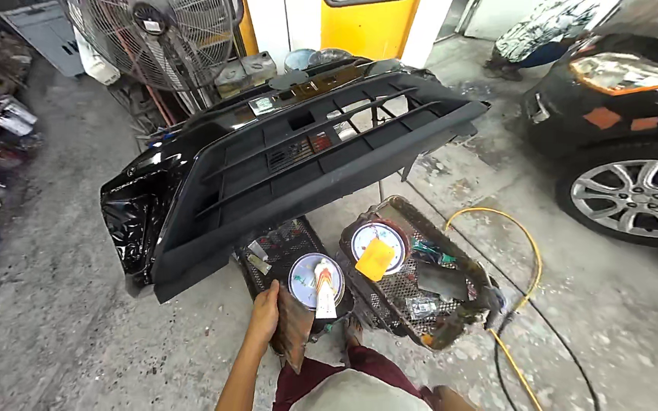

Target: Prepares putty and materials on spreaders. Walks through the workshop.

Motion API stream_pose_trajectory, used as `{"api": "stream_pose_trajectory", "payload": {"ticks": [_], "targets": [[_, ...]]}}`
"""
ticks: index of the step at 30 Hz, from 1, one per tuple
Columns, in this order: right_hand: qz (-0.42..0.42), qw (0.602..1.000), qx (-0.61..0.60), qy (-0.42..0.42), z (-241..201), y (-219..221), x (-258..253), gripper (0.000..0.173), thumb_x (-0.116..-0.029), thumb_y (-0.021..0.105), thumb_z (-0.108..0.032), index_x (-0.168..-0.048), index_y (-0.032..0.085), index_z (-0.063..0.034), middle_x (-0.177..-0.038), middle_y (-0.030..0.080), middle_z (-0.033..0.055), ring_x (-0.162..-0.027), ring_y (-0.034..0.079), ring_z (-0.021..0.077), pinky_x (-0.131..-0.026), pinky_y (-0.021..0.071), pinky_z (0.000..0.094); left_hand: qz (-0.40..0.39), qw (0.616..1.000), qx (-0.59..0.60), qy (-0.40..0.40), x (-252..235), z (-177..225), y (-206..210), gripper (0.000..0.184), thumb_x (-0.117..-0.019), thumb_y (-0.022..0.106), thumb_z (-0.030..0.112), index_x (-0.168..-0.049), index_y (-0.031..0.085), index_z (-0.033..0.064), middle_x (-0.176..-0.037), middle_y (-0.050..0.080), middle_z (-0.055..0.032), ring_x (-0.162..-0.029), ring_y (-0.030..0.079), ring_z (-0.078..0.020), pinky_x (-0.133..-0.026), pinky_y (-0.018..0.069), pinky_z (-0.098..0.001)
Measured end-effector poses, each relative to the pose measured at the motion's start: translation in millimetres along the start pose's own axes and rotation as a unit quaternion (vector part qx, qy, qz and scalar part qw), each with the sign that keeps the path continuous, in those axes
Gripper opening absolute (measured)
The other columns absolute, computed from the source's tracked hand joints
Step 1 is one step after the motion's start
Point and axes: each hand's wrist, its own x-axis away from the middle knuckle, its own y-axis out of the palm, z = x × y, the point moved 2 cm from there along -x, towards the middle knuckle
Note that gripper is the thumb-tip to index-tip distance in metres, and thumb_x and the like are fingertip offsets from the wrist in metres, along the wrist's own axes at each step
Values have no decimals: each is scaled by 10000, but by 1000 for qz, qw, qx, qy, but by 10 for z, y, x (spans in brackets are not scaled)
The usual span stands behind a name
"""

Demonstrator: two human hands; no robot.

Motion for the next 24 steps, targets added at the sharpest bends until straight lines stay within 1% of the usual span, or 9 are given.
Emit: {"api": "stream_pose_trajectory", "payload": {"ticks": [2,4,6,8,10,14,18,21,24], "targets": [[9,996,-13,-85,-314,-226,79,458,-973,634,-366,-1256,661,-7,-1186,686,263,-1116,663,434,-956,505,669,-12,998,-65,22,12,100,190,624,-1113,269,449,-1038,732,38,-1025,719,-124,-1031,674,-205,-948,527,-446],[43,989,-14,-143,-531,-553,193,411,-963,654,-312,-1253,659,-20,-1159,695,254,-1102,666,428,-971,496,658,-34,986,-158,46,3,263,424,650,-1106,240,476,-1160,716,37,-1179,699,-160,-1179,637,-262,-1058,472,-506],[59,972,-68,-219,-670,-936,466,397,-981,647,-245,-1318,636,-36,-1172,702,215,-1087,686,359,-990,528,575,-57,959,-274,52,-14,532,691,665,-1101,193,496,-1318,661,76,-1312,660,-164,-1280,593,-300,-1114,418,-557],[85,934,-172,-300,-785,-1271,706,296,-979,642,-172,-1241,658,-34,-1050,735,134,-942,724,236,-890,593,454,-73,932,-352,47,-98,766,970,623,-1102,191,477,-1392,610,119,-1321,659,-156,-1270,604,-316,-1075,449,-577],[136,896,-243,-346,-905,-1535,857,218,-968,636,-174,-1133,680,-39,-922,742,88,-816,731,190,-773,620,410,-90,912,-399,40,-232,919,1223,579,-1100,208,470,-1381,591,138,-1249,684,-155,-1212,634,-333,-1009,486,-588],[262,832,-364,-327,-1063,-1858,1023,236,-1009,574,-232,-1065,693,-35,-852,735,103,-754,729,212,-702,624,403,-133,881,-453,26,-484,1092,1577,542,-1090,258,473,-1361,567,120,-1208,686,-162,-1182,645,-347,-958,510,-591],[245,767,-525,-276,-975,-1881,1114,251,-1054,538,-191,-1132,654,17,-930,724,172,-794,732,267,-703,634,438,-186,851,-491,18,-649,1116,1753,597,-1092,233,472,-1318,616,73,-1300,650,-185,-1245,609,-357,-993,481,-617],[212,730,-599,-253,-881,-1868,1157,302,-992,630,-105,-1265,594,20,-1026,719,220,-816,740,317,-658,640,471,-229,850,-473,26,-767,1017,1830,585,-1104,229,432,-1316,621,52,-1326,633,-201,-1269,591,-360,-1029,458,-614],[230,733,-584,-260,-875,-1998,1148,439,-884,698,-10,-1300,560,9,-1071,708,218,-826,739,313,-624,636,450,-238,868,-436,33,-827,908,1884,579,-1112,224,408,-1311,608,23,-1328,622,-220,-1280,581,-362,-1052,444,-605]]}}
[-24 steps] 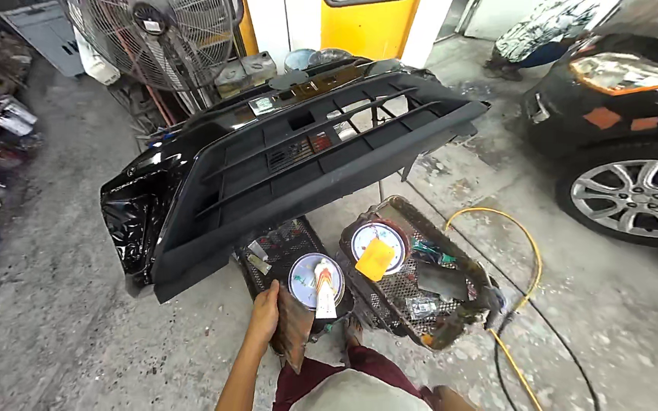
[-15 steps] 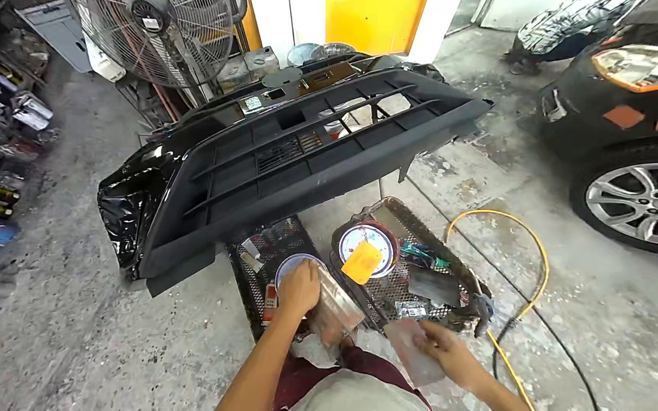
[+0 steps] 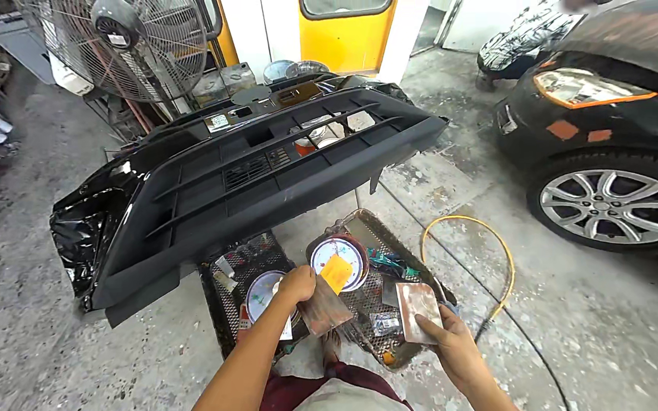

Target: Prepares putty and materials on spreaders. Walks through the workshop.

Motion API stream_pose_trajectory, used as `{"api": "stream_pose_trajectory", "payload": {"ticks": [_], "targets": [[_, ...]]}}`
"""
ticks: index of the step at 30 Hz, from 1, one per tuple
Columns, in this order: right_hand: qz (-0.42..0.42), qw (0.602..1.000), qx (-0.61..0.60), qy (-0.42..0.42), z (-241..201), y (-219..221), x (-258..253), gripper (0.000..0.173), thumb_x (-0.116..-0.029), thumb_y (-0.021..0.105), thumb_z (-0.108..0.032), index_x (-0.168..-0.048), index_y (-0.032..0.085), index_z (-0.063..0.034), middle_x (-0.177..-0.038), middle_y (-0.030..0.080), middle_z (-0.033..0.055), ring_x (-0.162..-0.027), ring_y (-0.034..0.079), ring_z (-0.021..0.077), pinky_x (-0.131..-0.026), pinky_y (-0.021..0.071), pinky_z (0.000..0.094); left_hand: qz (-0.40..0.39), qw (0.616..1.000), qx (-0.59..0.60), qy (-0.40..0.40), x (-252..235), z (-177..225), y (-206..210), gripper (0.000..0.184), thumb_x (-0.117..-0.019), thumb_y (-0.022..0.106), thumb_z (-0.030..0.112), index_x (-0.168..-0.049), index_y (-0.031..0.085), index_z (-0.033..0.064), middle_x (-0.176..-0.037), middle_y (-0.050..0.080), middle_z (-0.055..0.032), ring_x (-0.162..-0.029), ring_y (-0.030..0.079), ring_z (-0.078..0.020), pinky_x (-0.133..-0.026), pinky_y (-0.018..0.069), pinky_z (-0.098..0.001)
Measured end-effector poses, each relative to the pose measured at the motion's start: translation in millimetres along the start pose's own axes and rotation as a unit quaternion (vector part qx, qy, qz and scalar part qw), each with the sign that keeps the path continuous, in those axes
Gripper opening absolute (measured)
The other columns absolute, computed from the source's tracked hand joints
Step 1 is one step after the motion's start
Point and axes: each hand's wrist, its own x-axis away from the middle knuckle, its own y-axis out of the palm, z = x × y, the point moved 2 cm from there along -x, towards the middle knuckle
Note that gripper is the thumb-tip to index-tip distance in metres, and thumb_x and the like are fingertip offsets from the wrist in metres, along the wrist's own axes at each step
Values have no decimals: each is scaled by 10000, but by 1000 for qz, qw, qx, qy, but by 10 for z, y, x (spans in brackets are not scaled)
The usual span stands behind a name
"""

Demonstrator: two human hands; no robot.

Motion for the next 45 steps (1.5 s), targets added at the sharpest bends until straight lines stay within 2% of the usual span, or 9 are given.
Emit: {"api": "stream_pose_trajectory", "payload": {"ticks": [11,15,18,22,26,32,34,39,45], "targets": [[-96,937,270,-199,-917,716,-716,214,-914,706,-132,-1119,742,-86,-931,762,67,-825,740,179,-767,632,432,164,967,192,-21,610,-277,-183,500,-1098,323,367,-1114,687,25,-1078,685,-187,-1074,655,-325,-949,500,-566],[-238,803,509,-198,-946,1266,-993,212,-958,661,-276,-1069,753,-121,-935,731,88,-868,707,247,-828,578,544,241,935,257,-50,1114,-724,-4,486,-1077,330,378,-1006,700,71,-960,688,-116,-970,666,-250,-892,519,-523],[-315,657,663,-173,-775,1738,-1107,196,-968,629,-246,-1043,741,-104,-1047,726,138,-1036,690,333,-912,543,602,277,905,314,-74,1510,-1000,178,493,-1072,339,362,-1030,718,49,-980,704,-110,-982,673,-214,-915,531,-479],[-364,504,774,-119,-508,2168,-1185,232,-872,702,-114,-1084,704,-22,-1143,690,214,-1103,660,412,-889,534,644,326,859,381,-103,1963,-1197,391,421,-1060,362,297,-896,683,79,-773,645,-29,-763,648,-135,-734,548,-370],[-384,436,808,-103,-257,2390,-1307,269,-862,709,-93,-1110,680,10,-1167,676,237,-1087,663,439,-842,546,658,338,826,435,-116,2248,-1249,497,383,-1071,371,225,-875,665,80,-712,627,-9,-682,634,-108,-665,546,-324],[-439,347,828,-16,83,2551,-1480,365,-934,668,-181,-1188,666,81,-1266,636,294,-1204,600,463,-975,461,677,346,815,448,-120,2235,-1299,522,391,-1064,369,242,-851,666,104,-707,623,0,-678,631,-111,-650,538,-310],[-441,355,824,-6,46,2578,-1506,377,-955,653,-198,-1216,659,74,-1282,629,295,-1223,592,457,-996,450,669,344,818,446,-116,2151,-1287,472,392,-1060,373,257,-843,667,113,-699,622,5,-669,631,-109,-638,535,-305],[-382,489,782,-63,-292,2381,-1525,304,-871,718,-172,-1091,683,35,-1122,687,250,-1073,668,422,-895,528,646,305,859,402,-92,1880,-1192,271,424,-1070,360,344,-866,672,141,-737,640,5,-714,650,-131,-671,546,-359],[-293,581,748,-130,-1018,2019,-1054,224,-979,563,-221,-1031,710,-60,-1030,713,179,-1031,691,360,-890,548,588,227,915,327,-68,1483,-942,-4,449,-1057,337,413,-865,652,157,-788,618,-16,-794,633,-178,-749,514,-459]]}}
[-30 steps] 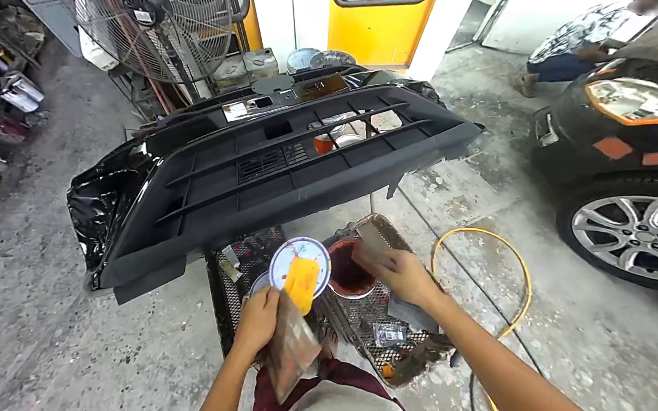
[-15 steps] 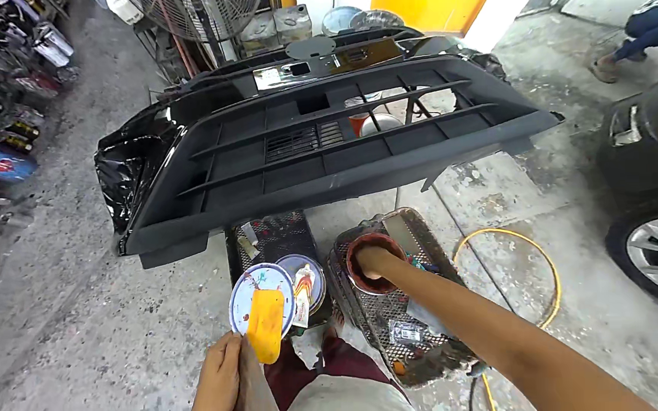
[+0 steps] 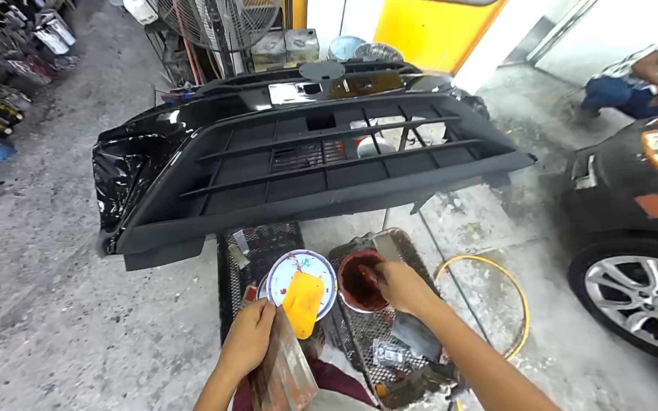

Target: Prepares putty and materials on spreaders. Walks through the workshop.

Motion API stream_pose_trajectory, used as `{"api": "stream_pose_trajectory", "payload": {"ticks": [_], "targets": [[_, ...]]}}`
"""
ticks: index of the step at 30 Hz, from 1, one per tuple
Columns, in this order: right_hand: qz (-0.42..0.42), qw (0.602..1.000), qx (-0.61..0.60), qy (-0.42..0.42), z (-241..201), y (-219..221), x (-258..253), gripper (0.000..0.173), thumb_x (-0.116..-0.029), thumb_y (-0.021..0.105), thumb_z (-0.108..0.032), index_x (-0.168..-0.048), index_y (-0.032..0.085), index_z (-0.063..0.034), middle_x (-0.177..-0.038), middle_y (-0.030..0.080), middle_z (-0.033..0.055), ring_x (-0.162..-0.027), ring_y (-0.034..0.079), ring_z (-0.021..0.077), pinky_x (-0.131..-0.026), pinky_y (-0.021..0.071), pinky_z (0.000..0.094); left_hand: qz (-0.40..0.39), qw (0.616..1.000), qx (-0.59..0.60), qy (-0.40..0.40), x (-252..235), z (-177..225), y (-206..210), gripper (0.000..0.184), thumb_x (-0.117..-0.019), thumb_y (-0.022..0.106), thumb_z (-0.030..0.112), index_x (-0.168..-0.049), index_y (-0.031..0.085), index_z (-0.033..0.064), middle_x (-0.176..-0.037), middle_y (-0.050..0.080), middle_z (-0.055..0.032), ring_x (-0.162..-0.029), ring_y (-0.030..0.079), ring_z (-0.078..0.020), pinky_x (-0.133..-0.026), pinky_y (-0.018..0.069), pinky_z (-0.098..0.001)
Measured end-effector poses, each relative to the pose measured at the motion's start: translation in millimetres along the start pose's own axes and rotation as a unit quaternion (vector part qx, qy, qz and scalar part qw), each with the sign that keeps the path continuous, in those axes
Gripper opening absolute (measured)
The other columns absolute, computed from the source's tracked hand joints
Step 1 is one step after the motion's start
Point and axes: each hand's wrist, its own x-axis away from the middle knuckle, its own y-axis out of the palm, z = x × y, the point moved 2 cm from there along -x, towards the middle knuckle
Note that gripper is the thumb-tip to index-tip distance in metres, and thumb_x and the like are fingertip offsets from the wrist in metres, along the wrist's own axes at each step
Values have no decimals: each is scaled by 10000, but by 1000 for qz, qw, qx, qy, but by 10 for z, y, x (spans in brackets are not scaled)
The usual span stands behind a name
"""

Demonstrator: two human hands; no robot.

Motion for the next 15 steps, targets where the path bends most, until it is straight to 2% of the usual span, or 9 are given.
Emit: {"api": "stream_pose_trajectory", "payload": {"ticks": [2,4,7,9,11,15], "targets": [[71,997,-21,-25,118,-91,240,260,-1011,512,-247,-1058,718,-97,-1018,721,138,-1019,695,326,-897,549,565,-33,999,-19,5,-144,134,103,451,-1069,337,408,-866,642,145,-790,608,-31,-792,624,-198,-745,503,-471],[167,984,-33,-59,234,-132,479,291,-1018,503,-263,-1132,750,-157,-1075,733,76,-1058,695,266,-934,560,517,-64,997,-40,6,-300,240,233,453,-1073,343,396,-888,654,123,-821,625,-60,-820,634,-228,-765,508,-496],[322,940,-36,-109,365,-190,838,306,-1000,517,-270,-1162,773,-232,-1062,742,4,-1031,691,217,-880,582,459,-104,992,-67,10,-501,403,455,468,-1079,340,379,-957,674,74,-913,655,-124,-913,649,-287,-827,509,-546],[407,902,-50,-133,425,-247,1067,306,-986,527,-269,-1164,776,-275,-1055,740,-47,-998,675,172,-846,577,416,-116,989,-86,18,-617,486,644,477,-1074,335,382,-958,669,63,-928,659,-143,-924,654,-309,-821,509,-568],[482,856,-88,-168,463,-311,1297,296,-985,552,-239,-1168,780,-284,-1078,740,-77,-1016,658,121,-876,558,367,-127,986,-107,19,-704,581,838,489,-1069,333,394,-997,681,59,-981,678,-160,-973,664,-327,-844,513,-586],[601,741,-194,-229,494,-403,1681,245,-954,631,-144,-1128,797,-194,-1100,762,-20,-1036,679,137,-934,552,341,-156,978,-139,13,-794,730,1210,510,-1076,328,411,-1143,688,55,-1160,687,-189,-1138,647,-352,-951,494,-608]]}}
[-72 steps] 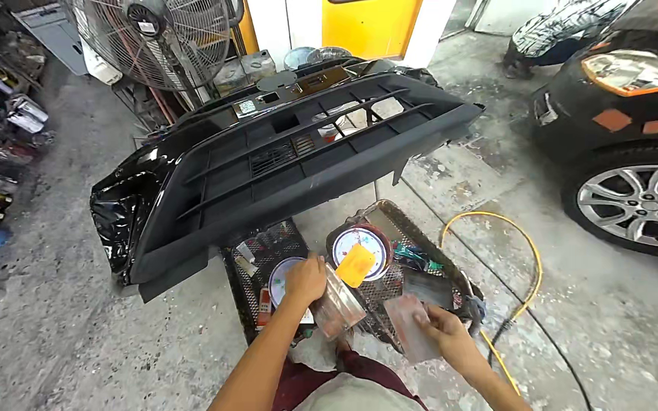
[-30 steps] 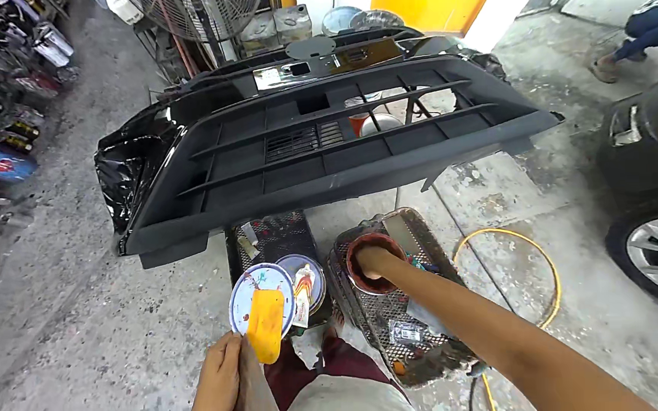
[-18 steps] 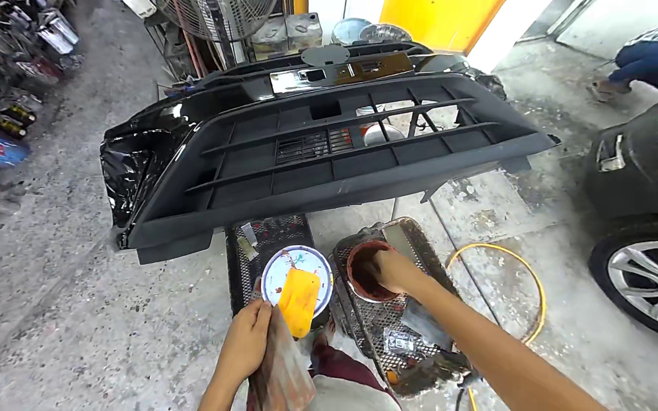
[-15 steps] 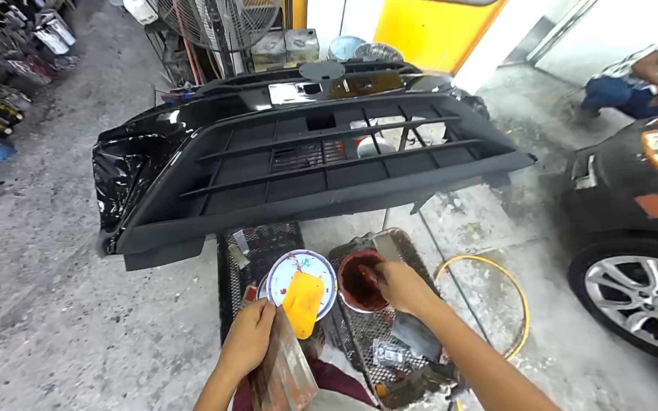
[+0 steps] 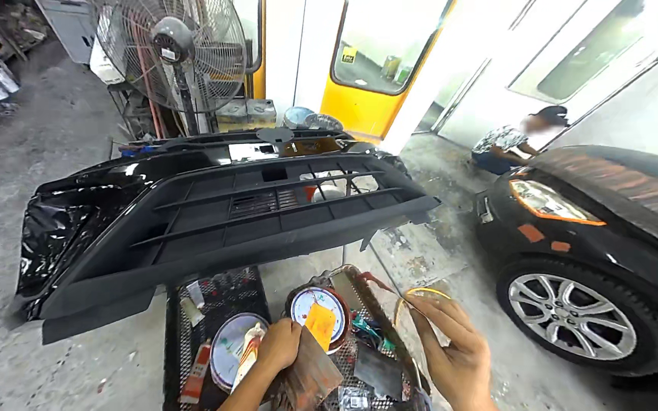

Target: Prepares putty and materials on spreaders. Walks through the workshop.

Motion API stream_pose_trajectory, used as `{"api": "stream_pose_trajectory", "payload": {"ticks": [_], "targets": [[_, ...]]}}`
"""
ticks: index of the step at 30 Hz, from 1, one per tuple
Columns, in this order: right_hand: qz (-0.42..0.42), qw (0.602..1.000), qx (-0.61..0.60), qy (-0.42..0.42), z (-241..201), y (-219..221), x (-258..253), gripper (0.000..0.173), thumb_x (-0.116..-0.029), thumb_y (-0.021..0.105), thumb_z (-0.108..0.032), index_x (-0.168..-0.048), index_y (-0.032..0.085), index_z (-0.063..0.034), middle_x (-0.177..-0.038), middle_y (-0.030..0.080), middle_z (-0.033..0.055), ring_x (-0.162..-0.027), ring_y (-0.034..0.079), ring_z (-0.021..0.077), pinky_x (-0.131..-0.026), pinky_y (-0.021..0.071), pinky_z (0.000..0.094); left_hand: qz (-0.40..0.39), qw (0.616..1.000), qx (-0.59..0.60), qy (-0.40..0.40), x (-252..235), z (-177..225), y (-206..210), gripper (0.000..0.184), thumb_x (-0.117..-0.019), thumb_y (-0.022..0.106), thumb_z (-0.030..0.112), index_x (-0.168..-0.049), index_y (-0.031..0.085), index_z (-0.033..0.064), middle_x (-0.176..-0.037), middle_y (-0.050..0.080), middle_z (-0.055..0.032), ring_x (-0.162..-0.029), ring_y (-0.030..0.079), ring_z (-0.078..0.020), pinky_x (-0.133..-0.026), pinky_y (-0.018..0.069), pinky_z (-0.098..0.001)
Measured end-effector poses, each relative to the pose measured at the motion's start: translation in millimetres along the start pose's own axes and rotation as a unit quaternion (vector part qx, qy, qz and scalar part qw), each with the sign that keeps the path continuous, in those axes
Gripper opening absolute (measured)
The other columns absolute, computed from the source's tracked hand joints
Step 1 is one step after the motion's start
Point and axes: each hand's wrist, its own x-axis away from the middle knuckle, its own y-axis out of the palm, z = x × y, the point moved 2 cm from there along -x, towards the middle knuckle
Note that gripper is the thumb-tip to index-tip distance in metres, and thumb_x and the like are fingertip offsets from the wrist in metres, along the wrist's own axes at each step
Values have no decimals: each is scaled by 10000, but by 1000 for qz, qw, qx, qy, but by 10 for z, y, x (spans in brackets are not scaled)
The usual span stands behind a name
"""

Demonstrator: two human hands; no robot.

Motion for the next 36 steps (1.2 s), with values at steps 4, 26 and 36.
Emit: {"api": "stream_pose_trajectory", "payload": {"ticks": [4,26,36], "targets": [[145,969,-185,72,-85,-102,136,214,-964,673,-93,-1136,791,-142,-1132,764,36,-1066,713,180,-960,589,348,-17,1000,-16,-2,-78,1,244,514,-1082,316,399,-1171,678,44,-1181,687,-204,-1150,651,-365,-954,500,-610],[-37,913,-405,36,-628,400,62,191,-983,687,-152,-1148,777,-118,-1073,771,67,-956,738,157,-872,623,317,474,741,170,443,1574,585,-982,309,-1047,566,396,-990,667,109,-868,669,39,-769,648,-25,-698,583,-222],[-200,957,150,-144,-747,434,-224,323,-914,525,-120,-1072,763,-271,-1006,743,-27,-899,713,204,-720,584,458,507,701,96,493,1713,377,-1066,295,-1040,584,378,-1016,672,97,-930,698,18,-832,682,-36,-737,606,-223]]}}
